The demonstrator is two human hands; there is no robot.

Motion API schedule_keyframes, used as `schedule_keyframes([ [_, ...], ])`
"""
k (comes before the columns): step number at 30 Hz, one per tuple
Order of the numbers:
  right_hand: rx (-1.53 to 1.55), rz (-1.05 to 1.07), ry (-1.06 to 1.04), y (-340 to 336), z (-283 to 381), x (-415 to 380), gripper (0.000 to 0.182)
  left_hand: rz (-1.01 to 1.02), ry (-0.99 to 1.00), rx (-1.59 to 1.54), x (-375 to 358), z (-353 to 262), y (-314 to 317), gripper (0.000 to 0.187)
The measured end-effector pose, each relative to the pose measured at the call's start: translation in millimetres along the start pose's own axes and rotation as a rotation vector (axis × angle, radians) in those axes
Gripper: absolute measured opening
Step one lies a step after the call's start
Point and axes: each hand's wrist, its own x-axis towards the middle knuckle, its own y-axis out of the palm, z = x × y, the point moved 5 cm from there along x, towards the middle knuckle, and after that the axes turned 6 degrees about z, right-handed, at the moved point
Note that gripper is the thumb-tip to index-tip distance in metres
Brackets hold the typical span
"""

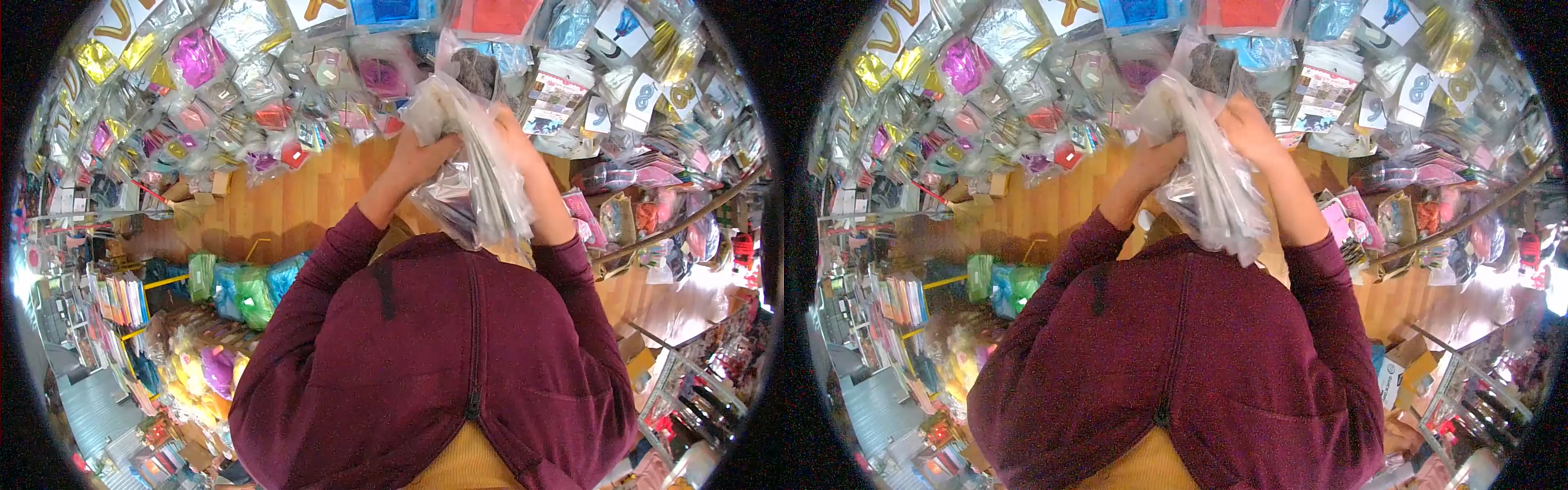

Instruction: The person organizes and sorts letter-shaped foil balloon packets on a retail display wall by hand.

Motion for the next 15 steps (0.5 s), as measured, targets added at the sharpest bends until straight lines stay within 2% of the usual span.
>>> schedule_keyframes([
  [2, -0.205, 0.157, 0.108, -4.8, -33.4, 16.8, 0.036, -0.048, -0.042, -0.159, 3.2, -6.0, -4.8, 0.042],
  [3, -0.212, 0.155, 0.099, 2.6, -22.5, 15.1, 0.036, -0.048, -0.030, -0.157, 7.1, -3.6, -10.9, 0.042],
  [5, 0.329, 0.149, 0.316, 31.0, -3.4, -4.4, 0.034, -0.181, 0.054, -0.120, 5.5, 14.7, -37.6, 0.035],
  [6, 0.009, 0.244, 0.033, 26.3, 12.8, -6.4, 0.032, -0.207, -0.042, -0.113, 8.0, 36.4, -53.9, 0.028],
  [7, 0.018, 0.261, 0.045, 33.2, 29.1, -8.6, 0.032, -0.222, -0.057, -0.117, 4.0, 52.5, -68.0, 0.028],
  [9, 0.041, 0.433, 0.336, 55.4, 52.8, -11.7, 0.029, -0.252, -0.001, -0.395, -5.6, 71.1, -93.6, 0.023],
  [10, -0.083, 0.603, 0.547, 62.8, 37.5, -16.7, 0.032, -0.291, -0.112, -0.316, -10.5, 79.4, -105.7, 0.023],
  [11, -0.088, 0.618, 0.538, 70.6, 28.3, -18.5, 0.032, -0.306, -0.105, -0.312, -12.7, 82.7, -115.3, 0.023],
  [13, 0.195, 0.260, 0.105, 73.0, 26.0, -22.1, 0.028, -0.447, 0.014, -0.019, -16.2, 56.6, -130.2, 0.021],
  [14, 0.331, 0.256, 0.199, 69.9, 14.0, -27.0, 0.029, -0.459, 0.018, -0.022, -16.8, 54.5, -134.7, 0.021],
  [15, 0.328, 0.270, 0.201, 59.9, 6.8, -29.4, 0.029, -0.504, 0.046, 0.054, -20.3, 51.2, -140.0, 0.021],
])
